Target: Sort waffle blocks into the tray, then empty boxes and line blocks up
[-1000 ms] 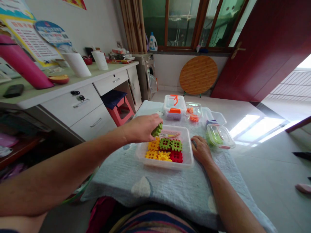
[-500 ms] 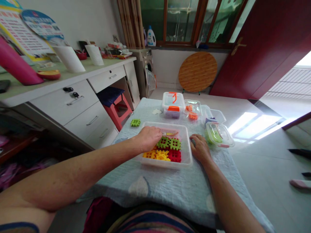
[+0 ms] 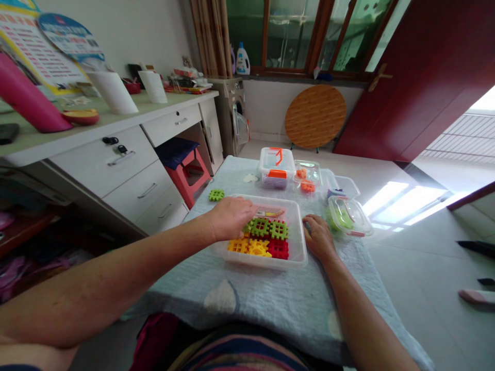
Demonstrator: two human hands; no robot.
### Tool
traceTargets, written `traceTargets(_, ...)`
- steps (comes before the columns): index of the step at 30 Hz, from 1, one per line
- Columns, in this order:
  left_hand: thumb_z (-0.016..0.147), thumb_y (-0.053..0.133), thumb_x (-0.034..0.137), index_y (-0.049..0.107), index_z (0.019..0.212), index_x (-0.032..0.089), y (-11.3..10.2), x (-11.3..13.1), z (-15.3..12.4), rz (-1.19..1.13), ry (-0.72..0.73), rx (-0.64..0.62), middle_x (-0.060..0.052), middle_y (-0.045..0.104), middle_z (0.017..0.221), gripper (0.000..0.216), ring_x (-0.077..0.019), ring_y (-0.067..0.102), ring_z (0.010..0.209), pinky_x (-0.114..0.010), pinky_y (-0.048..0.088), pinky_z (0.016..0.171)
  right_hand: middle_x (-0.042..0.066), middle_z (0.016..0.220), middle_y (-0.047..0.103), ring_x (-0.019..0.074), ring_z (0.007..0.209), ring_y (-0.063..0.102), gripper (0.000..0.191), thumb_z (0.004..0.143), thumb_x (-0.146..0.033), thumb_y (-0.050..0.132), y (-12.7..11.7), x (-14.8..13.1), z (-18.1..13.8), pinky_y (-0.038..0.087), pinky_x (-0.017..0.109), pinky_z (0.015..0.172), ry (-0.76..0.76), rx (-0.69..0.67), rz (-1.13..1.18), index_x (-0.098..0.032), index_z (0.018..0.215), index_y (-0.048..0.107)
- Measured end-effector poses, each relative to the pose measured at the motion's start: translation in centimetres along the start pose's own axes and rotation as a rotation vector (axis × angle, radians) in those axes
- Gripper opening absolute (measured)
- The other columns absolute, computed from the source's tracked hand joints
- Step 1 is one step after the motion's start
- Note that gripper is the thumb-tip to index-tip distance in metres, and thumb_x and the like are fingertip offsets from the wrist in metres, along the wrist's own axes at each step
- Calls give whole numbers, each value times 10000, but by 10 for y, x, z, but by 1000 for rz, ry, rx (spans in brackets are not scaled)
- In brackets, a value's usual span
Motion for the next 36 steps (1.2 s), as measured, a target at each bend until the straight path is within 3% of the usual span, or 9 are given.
traceTargets(7, 643, 814, 371, 514, 1301, 255, -13, 48, 11, -170, 203, 46, -94, 605, 1354, 732, -276, 586, 1207, -344, 485, 959, 127, 1125, 648, 271, 1078, 562, 254, 834, -212, 488, -1, -2, 0, 422, 432, 1001, 5, 8, -7, -184, 1012, 667)
traceTargets(14, 625, 802, 485, 620, 1067, 177, -3, 83, 45, -96, 240, -34, -146, 681, 1141, 568, -335, 649, 1064, -386, 549, 796, 125, 1120, 645, 269, 1088, 563, 246, 846, -217, 487, 1, 3, 0, 418, 425, 1006, 2, 14, -2, -182, 1019, 659)
traceTargets(21, 661, 749, 470, 633, 1022, 201, 7, 84, 44, -150, 249, -88, -115, 700, 1046, 465, -337, 596, 1150, -378, 529, 829, 119, 1112, 644, 264, 1075, 562, 222, 842, -213, 502, -2, -2, 1, 418, 417, 1006, 19, -4, 9, -183, 1000, 654)
traceTargets(24, 636, 767, 468, 628, 1044, 199, 5, 82, 43, -188, 277, -127, -103, 698, 1059, 508, -316, 620, 1097, -358, 522, 809, 121, 1122, 643, 260, 1084, 561, 223, 843, -210, 502, -2, -2, 0, 417, 409, 1011, 28, -12, 10, -180, 1004, 653)
traceTargets(27, 676, 746, 450, 629, 1069, 185, 1, 74, 39, -223, 280, -144, -108, 682, 1145, 488, -266, 656, 976, -338, 511, 799, 123, 1132, 642, 262, 1098, 560, 228, 840, -207, 502, -2, -1, 0, 415, 408, 1014, 30, -7, 8, -180, 1006, 656)
traceTargets(31, 790, 636, 289, 656, 1029, 179, -10, 61, 28, -230, 246, -92, -119, 629, 1309, 263, -226, 659, 950, -318, 487, 809, 125, 1137, 642, 264, 1095, 561, 235, 837, -201, 500, -1, -1, 0, 411, 411, 1018, 26, -8, 2, -176, 1011, 657)
traceTargets(36, 825, 553, 196, 685, 916, 178, 6, 63, 17, -245, 219, -209, -94, 740, 978, 161, -228, 673, 816, -309, 463, 681, 118, 1127, 646, 263, 1086, 564, 227, 840, -204, 500, -1, -1, 1, 417, 415, 1011, 28, -13, -1, -184, 1005, 654)
Point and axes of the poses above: each hand's wrist, its own z-axis towards the middle knuckle, its own y-axis out of the palm, x = y × z, the point moved 10 cm from there along z, towards the middle knuckle
